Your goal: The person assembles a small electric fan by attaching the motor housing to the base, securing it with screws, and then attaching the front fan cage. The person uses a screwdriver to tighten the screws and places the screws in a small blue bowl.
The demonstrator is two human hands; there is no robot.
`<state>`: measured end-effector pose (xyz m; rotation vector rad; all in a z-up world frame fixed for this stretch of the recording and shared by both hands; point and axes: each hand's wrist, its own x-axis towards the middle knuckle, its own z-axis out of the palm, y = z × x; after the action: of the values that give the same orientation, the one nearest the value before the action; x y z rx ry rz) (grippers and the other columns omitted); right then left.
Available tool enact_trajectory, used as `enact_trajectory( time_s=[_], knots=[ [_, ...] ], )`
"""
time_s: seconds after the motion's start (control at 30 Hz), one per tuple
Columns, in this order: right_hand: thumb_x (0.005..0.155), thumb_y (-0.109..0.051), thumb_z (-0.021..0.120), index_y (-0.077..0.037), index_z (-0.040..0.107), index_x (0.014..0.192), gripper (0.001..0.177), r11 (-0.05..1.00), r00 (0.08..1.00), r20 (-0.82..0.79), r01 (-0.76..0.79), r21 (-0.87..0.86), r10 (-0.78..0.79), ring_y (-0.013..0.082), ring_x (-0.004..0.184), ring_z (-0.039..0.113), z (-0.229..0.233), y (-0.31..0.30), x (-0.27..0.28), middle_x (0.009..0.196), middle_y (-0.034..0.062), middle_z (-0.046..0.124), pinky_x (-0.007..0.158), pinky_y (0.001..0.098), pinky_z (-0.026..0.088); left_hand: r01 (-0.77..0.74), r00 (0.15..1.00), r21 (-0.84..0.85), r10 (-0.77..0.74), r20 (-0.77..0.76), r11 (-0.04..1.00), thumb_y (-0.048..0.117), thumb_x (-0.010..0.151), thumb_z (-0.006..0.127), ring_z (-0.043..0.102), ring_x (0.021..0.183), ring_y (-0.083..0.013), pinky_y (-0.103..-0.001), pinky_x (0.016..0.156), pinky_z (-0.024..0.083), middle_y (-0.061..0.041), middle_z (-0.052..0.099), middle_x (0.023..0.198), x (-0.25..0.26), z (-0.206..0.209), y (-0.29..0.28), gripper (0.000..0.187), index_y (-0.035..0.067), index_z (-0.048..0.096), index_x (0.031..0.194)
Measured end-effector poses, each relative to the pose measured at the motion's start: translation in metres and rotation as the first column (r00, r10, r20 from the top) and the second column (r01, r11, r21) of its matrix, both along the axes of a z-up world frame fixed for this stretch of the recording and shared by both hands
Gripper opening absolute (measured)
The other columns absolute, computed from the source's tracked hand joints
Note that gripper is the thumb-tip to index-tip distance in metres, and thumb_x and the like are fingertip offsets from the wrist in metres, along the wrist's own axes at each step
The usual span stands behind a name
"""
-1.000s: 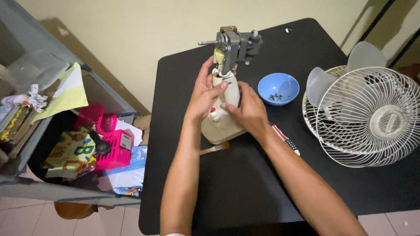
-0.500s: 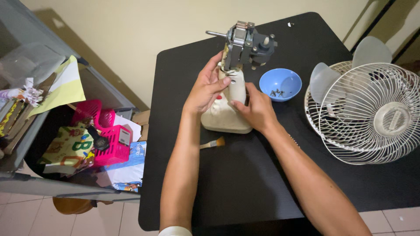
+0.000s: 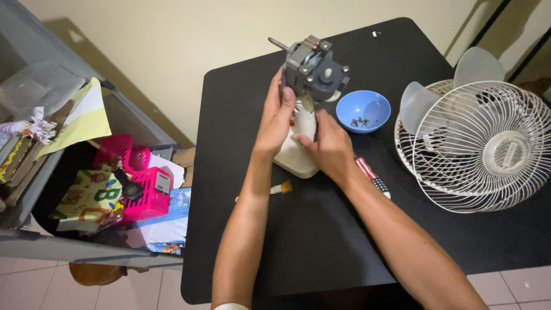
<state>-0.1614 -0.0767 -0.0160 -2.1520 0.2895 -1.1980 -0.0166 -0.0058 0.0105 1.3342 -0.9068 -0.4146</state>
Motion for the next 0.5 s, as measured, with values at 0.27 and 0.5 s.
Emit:
enact_trajectory(
  time_s=[0.27, 0.5],
  knots=[
    [0.076, -0.018, 0.09, 0.002, 0.059, 0.118, 0.056, 0.974, 0.988, 0.154, 0.059, -0.22, -0.025, 0.0401, 0.084, 0.069, 0.0, 0.01, 0.005, 0.101, 0.0202, 0.067, 0.069, 0.045, 0.056, 0.296, 0.87, -0.468, -0.437, -0.228, 0.833, 0.043, 0.116, 0.045, 0.055, 0.13, -0.0199, -0.04, 0.117, 0.042, -0.007, 0.061, 0.132, 0.017, -0.027, 0.002, 0.045, 0.004, 0.046, 0.138],
    [0.076, -0.02, 0.089, 0.0, 0.064, 0.116, 0.052, 0.983, 0.998, 0.033, 0.061, -0.174, -0.056, 0.0411, 0.083, 0.07, 0.004, 0.01, -0.004, 0.098, 0.0189, 0.07, 0.067, 0.0475, 0.057, 0.334, 0.823, -0.528, -0.515, -0.24, 0.781, 0.041, 0.116, 0.045, 0.053, 0.131, -0.0217, -0.04, 0.119, 0.039, -0.008, 0.058, 0.14, 0.008, -0.025, 0.001, 0.05, 0.007, 0.046, 0.153]
  ],
)
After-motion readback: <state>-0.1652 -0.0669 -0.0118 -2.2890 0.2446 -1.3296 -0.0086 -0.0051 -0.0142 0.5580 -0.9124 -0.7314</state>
